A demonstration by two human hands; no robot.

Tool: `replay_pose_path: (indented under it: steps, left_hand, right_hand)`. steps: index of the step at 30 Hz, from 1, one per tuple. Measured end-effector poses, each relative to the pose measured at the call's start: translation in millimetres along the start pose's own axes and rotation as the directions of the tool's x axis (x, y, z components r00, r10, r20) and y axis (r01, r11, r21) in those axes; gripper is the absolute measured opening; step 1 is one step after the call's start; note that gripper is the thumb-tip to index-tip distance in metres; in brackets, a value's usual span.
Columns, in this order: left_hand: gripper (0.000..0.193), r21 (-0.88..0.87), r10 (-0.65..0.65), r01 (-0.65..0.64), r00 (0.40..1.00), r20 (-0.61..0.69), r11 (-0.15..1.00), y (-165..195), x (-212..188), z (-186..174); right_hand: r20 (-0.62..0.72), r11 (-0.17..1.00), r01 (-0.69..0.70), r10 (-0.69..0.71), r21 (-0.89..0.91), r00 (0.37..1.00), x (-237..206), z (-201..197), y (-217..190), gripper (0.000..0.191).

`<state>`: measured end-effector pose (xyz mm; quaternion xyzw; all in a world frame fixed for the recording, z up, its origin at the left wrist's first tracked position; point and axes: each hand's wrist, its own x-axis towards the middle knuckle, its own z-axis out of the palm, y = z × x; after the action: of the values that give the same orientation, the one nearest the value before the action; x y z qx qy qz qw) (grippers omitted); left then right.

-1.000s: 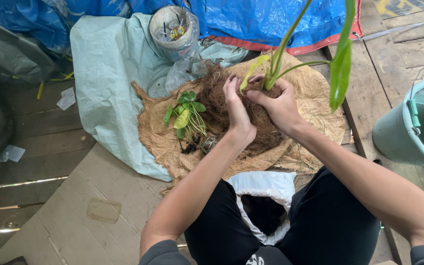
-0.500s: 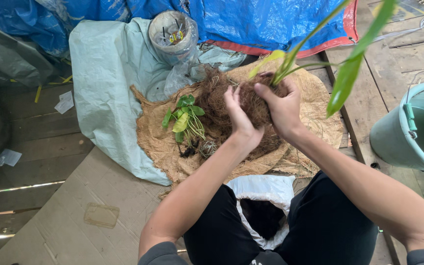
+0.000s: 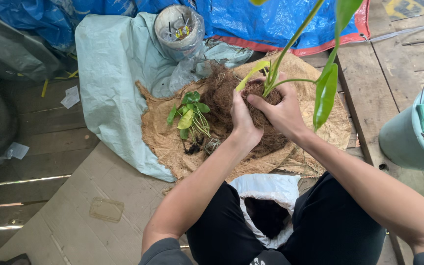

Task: The person sits on a wooden deck and molds moist soil around the root ball of a plant, pressing and rotating it by hand to form a round ball. They then wrap the soil ball with coco fiber and begin tying it with string.

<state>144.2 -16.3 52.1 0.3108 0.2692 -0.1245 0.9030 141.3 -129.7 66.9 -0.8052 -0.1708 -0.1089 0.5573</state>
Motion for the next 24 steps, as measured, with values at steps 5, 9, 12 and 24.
replay_pose_path:
  steps: [5, 9, 12, 24]
  left_hand:
    - [0.071, 0.134, -0.034, 0.037, 0.999, -0.025, 0.990, 8, -3, 2]
    - [0.077, 0.214, -0.056, 0.106, 0.972, -0.226, 0.971, 0, 0, 0]
    - [0.076, 0.105, -0.139, 0.126, 0.982, 0.126, 0.986, -8, 5, -3]
    - [0.078, 0.088, -0.163, 0.153, 0.978, 0.130, 0.984, -15, 13, -5]
  right_hand:
    - [0.085, 0.984, 0.085, -0.099, 0.154, 0.991, 8, -22, -9, 0.068]
    - [0.173, 0.969, -0.017, -0.027, 0.246, 0.985, 7, -37, -14, 0.087]
    - [0.290, 0.993, 0.101, -0.112, 0.053, 0.951, 6, -34, -11, 0.074]
    - [0.155, 0.994, 0.104, -0.109, 0.042, 0.982, 2, -25, 10, 0.050]
